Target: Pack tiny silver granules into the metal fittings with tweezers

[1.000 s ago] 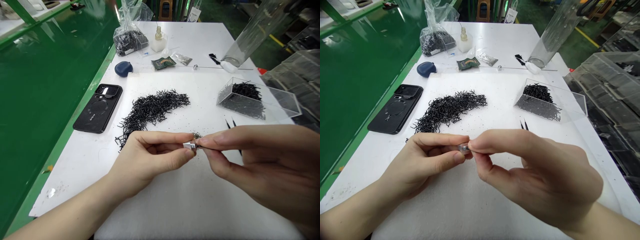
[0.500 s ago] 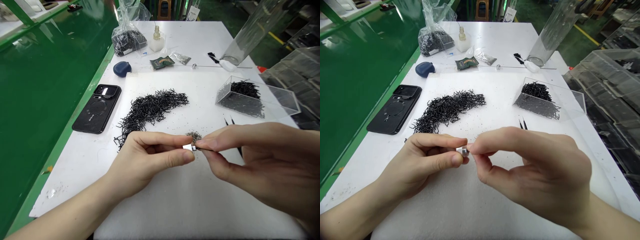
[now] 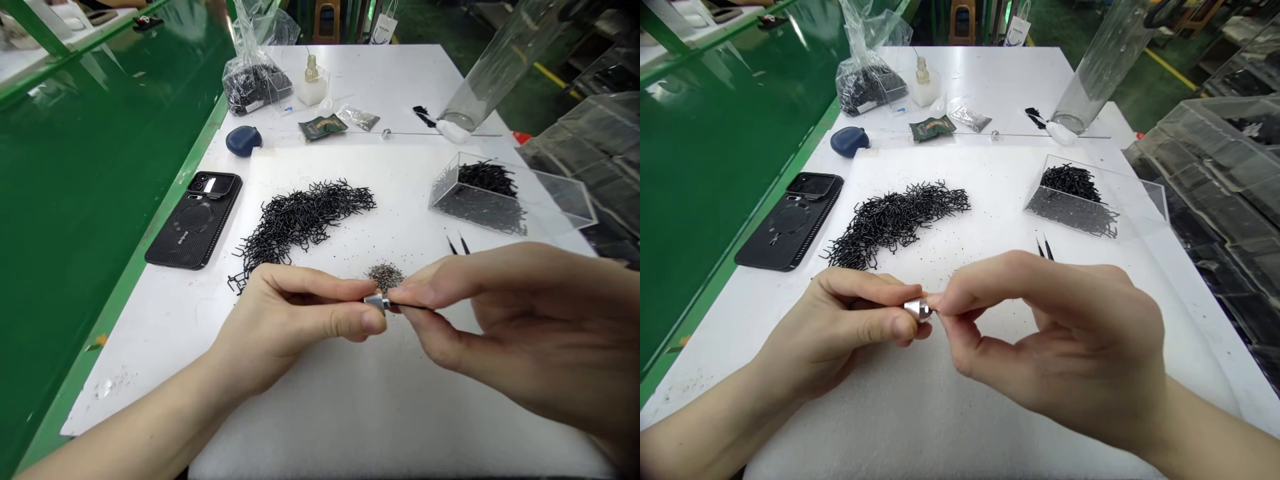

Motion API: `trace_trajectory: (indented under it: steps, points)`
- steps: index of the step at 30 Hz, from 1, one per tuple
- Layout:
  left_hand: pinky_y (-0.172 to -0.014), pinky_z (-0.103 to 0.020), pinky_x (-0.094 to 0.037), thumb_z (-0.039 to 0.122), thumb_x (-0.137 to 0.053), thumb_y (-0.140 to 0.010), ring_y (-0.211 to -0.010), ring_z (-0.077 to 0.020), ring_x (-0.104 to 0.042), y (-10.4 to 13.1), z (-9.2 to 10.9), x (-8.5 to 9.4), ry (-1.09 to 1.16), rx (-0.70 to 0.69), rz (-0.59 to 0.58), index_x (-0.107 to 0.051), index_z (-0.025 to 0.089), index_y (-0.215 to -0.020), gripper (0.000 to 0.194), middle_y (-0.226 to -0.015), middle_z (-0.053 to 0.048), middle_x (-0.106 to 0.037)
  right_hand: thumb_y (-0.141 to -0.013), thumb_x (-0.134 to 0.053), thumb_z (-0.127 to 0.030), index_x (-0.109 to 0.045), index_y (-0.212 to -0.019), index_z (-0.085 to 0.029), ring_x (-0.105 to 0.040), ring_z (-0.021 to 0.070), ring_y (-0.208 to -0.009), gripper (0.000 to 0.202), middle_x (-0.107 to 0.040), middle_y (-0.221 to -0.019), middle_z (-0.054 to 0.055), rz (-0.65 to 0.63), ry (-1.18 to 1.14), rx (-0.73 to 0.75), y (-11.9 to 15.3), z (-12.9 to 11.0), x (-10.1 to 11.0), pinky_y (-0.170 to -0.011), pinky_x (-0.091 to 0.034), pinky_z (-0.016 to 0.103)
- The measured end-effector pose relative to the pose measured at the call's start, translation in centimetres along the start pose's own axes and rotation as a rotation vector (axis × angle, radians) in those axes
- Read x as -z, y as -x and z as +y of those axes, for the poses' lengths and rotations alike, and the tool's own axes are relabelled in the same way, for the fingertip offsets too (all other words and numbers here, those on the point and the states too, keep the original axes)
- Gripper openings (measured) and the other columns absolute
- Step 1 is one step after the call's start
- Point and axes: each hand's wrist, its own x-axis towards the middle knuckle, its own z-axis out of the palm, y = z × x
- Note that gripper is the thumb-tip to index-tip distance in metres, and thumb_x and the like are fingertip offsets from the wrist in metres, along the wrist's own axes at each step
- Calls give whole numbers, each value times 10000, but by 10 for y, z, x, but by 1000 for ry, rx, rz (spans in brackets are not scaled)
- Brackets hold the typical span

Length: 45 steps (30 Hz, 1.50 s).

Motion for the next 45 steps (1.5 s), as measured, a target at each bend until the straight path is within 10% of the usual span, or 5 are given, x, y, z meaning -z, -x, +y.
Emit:
trace_trajectory:
  steps: [39, 45]
  points:
    - [-824, -136, -726, 52, -1143, -798, -827, -126, -907, -5, -3, 0, 33, -50, -26, -1006, 275, -947, 301, -874, 15, -959, -919, -816, 61, -857, -989, -313, -880, 181, -671, 382, -929, -879, -54, -17, -9, 142, -6, 4, 0, -634, -764, 273]
    - [-737, -126, -692, 84, -1127, -838, -814, -105, -860, -6, -7, -4, 27, -202, 44, -1012, 364, -1150, 435, -958, 38, -940, -869, -910, 41, -817, -995, -340, -928, 247, -822, 412, -868, -902, -38, 188, -259, -77, -7, 7, -5, -651, -777, 357]
